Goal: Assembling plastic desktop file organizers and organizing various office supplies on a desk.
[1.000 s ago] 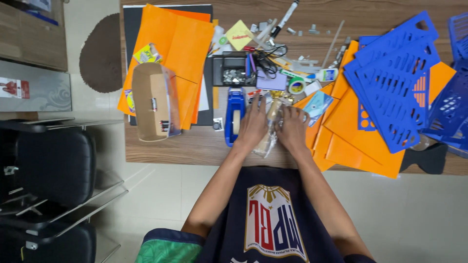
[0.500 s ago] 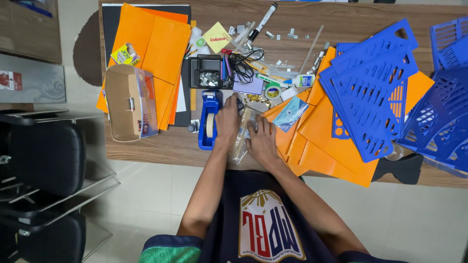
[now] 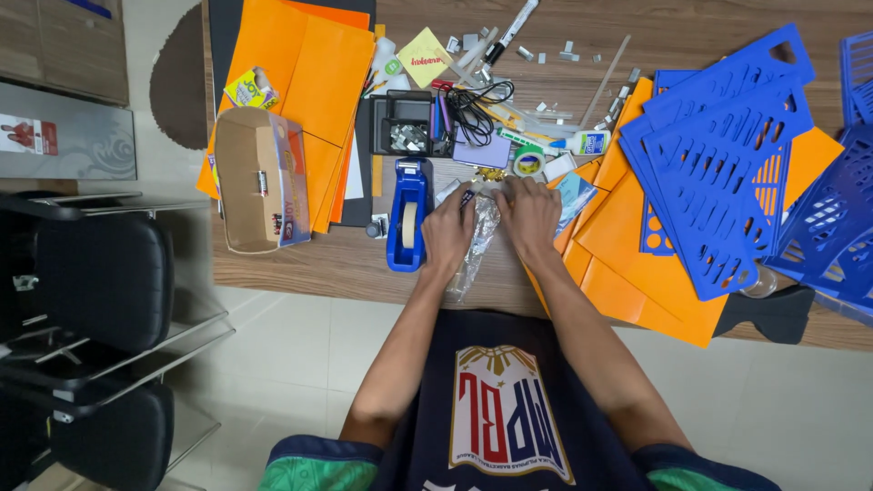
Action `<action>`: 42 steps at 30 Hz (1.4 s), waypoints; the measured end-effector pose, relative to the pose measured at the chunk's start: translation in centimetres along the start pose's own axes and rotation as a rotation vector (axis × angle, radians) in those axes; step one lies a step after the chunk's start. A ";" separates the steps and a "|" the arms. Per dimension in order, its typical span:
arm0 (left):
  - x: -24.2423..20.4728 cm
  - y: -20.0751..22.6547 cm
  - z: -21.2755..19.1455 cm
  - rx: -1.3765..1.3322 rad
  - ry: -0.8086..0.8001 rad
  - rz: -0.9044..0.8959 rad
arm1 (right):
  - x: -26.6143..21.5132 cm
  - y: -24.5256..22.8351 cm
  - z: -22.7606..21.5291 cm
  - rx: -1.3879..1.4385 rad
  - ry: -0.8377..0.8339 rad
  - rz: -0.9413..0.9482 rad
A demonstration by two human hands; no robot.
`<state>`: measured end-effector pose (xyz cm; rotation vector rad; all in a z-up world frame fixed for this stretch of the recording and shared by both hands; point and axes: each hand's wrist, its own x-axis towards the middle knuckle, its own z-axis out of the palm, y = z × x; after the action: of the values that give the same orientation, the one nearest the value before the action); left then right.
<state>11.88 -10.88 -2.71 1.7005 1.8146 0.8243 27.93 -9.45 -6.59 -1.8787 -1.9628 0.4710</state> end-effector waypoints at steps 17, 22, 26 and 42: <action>2.6 -1.4 0.8 -0.017 -0.184 -0.185 | 2.8 -1.8 1.5 -0.038 0.053 0.243; 4.5 -2.1 1.2 0.046 -0.351 -0.227 | 3.0 -1.0 2.1 -0.037 0.100 0.217; 5.6 -2.4 1.1 0.081 -0.469 -0.126 | 3.0 -1.2 1.8 0.018 0.069 0.252; 2.7 -1.0 -0.2 -0.105 -0.245 -0.197 | 2.1 -1.6 1.6 -0.126 0.071 0.084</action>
<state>10.80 -8.20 -3.19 1.4593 1.7068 0.5893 25.70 -7.37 -7.16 -2.0319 -1.9138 0.3061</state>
